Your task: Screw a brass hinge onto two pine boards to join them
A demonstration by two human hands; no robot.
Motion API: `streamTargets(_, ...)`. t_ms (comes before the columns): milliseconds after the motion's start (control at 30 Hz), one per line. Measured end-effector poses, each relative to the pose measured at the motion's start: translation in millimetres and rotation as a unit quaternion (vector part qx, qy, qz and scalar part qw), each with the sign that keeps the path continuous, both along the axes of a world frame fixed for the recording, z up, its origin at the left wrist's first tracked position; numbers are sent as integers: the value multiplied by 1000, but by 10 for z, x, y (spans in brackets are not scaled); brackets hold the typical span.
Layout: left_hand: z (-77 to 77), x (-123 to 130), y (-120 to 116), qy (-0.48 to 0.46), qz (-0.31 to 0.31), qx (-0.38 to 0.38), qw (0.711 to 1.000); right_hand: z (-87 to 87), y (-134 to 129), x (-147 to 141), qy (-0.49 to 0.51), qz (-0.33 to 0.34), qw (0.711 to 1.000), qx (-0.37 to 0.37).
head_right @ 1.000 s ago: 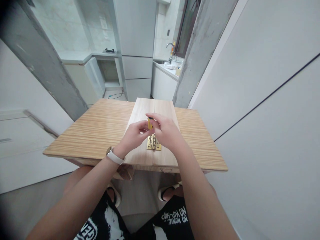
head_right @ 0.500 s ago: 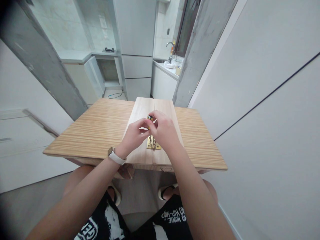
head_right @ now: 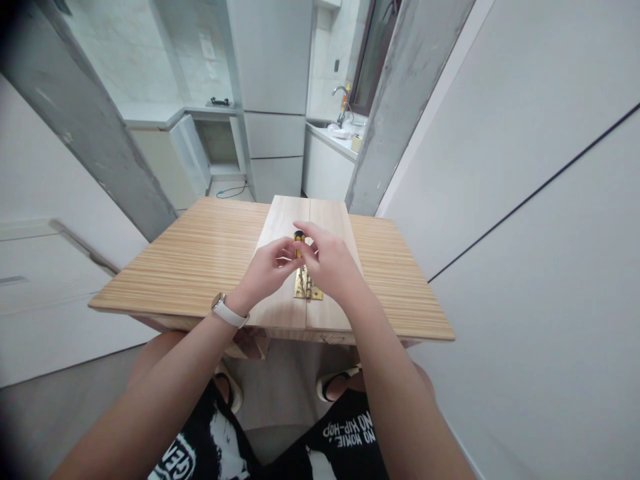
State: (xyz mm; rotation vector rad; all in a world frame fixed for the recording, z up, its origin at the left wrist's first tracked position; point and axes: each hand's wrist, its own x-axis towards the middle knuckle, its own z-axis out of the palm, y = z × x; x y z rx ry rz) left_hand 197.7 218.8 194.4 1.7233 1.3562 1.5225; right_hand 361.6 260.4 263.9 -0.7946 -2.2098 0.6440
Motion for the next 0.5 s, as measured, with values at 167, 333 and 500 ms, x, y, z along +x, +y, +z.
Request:
streamTargets(167,5,-8,3,-8,-40,-14,999,-13,28,15,6,-10,1000,25)
streamTargets(333,8,-7,-30,-12,-55,-21,998,-48,16,-27,-1,-38,997,64)
streamTargets(500,7,34,-48,-20,-8,-3,1000,-50,-41,-72,-14,-63,993,96)
